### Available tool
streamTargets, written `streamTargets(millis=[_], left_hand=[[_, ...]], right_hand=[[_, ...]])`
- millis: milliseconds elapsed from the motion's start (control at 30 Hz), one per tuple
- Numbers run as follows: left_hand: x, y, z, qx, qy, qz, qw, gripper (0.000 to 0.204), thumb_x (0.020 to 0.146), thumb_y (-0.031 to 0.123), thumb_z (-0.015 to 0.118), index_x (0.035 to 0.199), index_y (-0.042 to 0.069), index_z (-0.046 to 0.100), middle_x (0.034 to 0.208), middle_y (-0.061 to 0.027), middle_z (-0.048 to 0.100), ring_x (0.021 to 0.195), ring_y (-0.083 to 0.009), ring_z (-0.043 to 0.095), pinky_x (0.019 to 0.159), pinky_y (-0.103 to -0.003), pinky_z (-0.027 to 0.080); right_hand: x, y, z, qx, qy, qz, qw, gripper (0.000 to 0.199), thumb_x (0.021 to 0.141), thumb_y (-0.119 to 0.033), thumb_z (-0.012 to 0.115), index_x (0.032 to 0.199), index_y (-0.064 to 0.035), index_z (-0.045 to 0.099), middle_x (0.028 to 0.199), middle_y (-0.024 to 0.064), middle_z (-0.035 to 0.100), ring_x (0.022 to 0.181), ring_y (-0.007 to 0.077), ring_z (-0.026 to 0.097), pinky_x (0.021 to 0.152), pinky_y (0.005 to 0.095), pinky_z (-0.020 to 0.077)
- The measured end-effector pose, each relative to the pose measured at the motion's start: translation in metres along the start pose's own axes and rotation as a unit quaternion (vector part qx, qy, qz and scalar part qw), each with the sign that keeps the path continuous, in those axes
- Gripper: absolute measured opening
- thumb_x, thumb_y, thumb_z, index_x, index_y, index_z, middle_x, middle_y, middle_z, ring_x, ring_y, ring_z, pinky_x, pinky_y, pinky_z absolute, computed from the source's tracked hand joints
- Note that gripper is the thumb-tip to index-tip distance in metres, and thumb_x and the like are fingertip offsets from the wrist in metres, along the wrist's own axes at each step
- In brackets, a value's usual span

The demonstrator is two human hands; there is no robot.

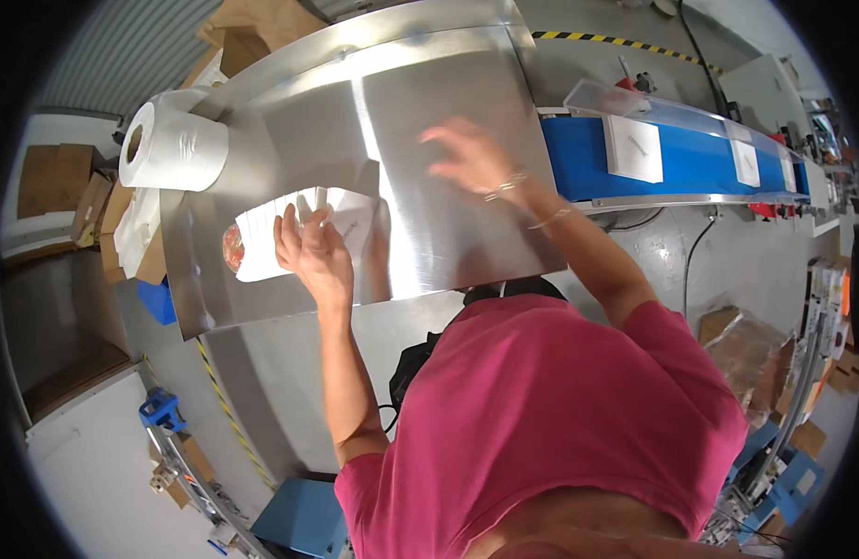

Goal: Stacking white paper products from a conveyor belt onto a metal table in a factory setting.

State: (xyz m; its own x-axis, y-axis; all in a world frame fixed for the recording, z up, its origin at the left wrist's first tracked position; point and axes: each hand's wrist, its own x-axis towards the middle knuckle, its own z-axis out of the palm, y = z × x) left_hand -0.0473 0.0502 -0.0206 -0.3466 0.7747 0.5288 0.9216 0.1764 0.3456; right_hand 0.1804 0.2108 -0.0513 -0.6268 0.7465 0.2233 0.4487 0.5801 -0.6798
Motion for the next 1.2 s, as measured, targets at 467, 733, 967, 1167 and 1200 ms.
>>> streamTargets(millis=[467, 733, 967, 1167, 1200], left_hand=[[0.009, -0.008, -0.009, -0.025, -0.019, -0.027, 0.999, 0.029, 0.082, 0.004, 0.062, 0.111, 0.000, 0.060, 0.118, -0.0238, 0.053, 0.105, -0.0388, 0.053, 0.085, -0.045, 0.047], [-0.001, -0.020, -0.003, -0.093, 0.003, -0.070, 0.993, 0.026, 0.084, 0.000, 0.060, 0.109, 0.005, 0.063, 0.122, -0.0185, 0.050, 0.103, -0.0311, 0.057, 0.081, -0.036, 0.052], [0.000, -0.023, -0.001, 0.010, 0.011, 0.009, 1.000, 0.032, 0.075, 0.001, 0.064, 0.104, 0.012, 0.062, 0.125, -0.0165, 0.052, 0.122, -0.0384, 0.042, 0.099, -0.052, 0.030], [0.001, -0.020, -0.002, 0.009, 0.000, 0.017, 1.000, 0.032, 0.074, 0.001, 0.064, 0.103, 0.015, 0.064, 0.128, -0.0165, 0.050, 0.128, -0.0387, 0.037, 0.102, -0.053, 0.025], [0.000, -0.018, -0.002, 0.005, -0.003, 0.022, 1.000, 0.033, 0.074, 0.001, 0.063, 0.103, 0.016, 0.064, 0.129, -0.0169, 0.050, 0.128, -0.0390, 0.037, 0.103, -0.053, 0.025]], right_hand=[[-0.030, 0.012, 0.048, 0.233, 0.011, 0.096, 0.968, 0.057, 0.087, -0.045, 0.059, 0.121, -0.0003, 0.049, 0.107, 0.0216, 0.062, 0.097, 0.0311, 0.061, 0.084, 0.0386, 0.0464], [-0.099, 0.134, -0.089, -0.066, 0.147, 0.346, 0.924, 0.050, 0.085, -0.046, 0.061, 0.099, 0.0016, 0.057, 0.093, 0.0243, 0.063, 0.089, 0.0400, 0.060, 0.078, 0.0448, 0.0477], [-0.061, 0.108, -0.068, -0.278, 0.208, 0.098, 0.933, 0.060, 0.075, -0.027, 0.071, 0.127, -0.0078, 0.047, 0.116, 0.0157, 0.056, 0.104, 0.0363, 0.052, 0.086, 0.0451, 0.0436], [0.029, -0.033, 0.042, 0.096, -0.113, -0.051, 0.988, 0.054, 0.076, -0.012, 0.070, 0.126, -0.0119, 0.049, 0.122, 0.0112, 0.053, 0.112, 0.0281, 0.050, 0.095, 0.0374, 0.0417], [0.039, -0.042, 0.060, 0.149, -0.132, -0.077, 0.977, 0.055, 0.075, -0.014, 0.071, 0.126, -0.0121, 0.049, 0.123, 0.0108, 0.052, 0.115, 0.0277, 0.048, 0.096, 0.0372, 0.0411]])
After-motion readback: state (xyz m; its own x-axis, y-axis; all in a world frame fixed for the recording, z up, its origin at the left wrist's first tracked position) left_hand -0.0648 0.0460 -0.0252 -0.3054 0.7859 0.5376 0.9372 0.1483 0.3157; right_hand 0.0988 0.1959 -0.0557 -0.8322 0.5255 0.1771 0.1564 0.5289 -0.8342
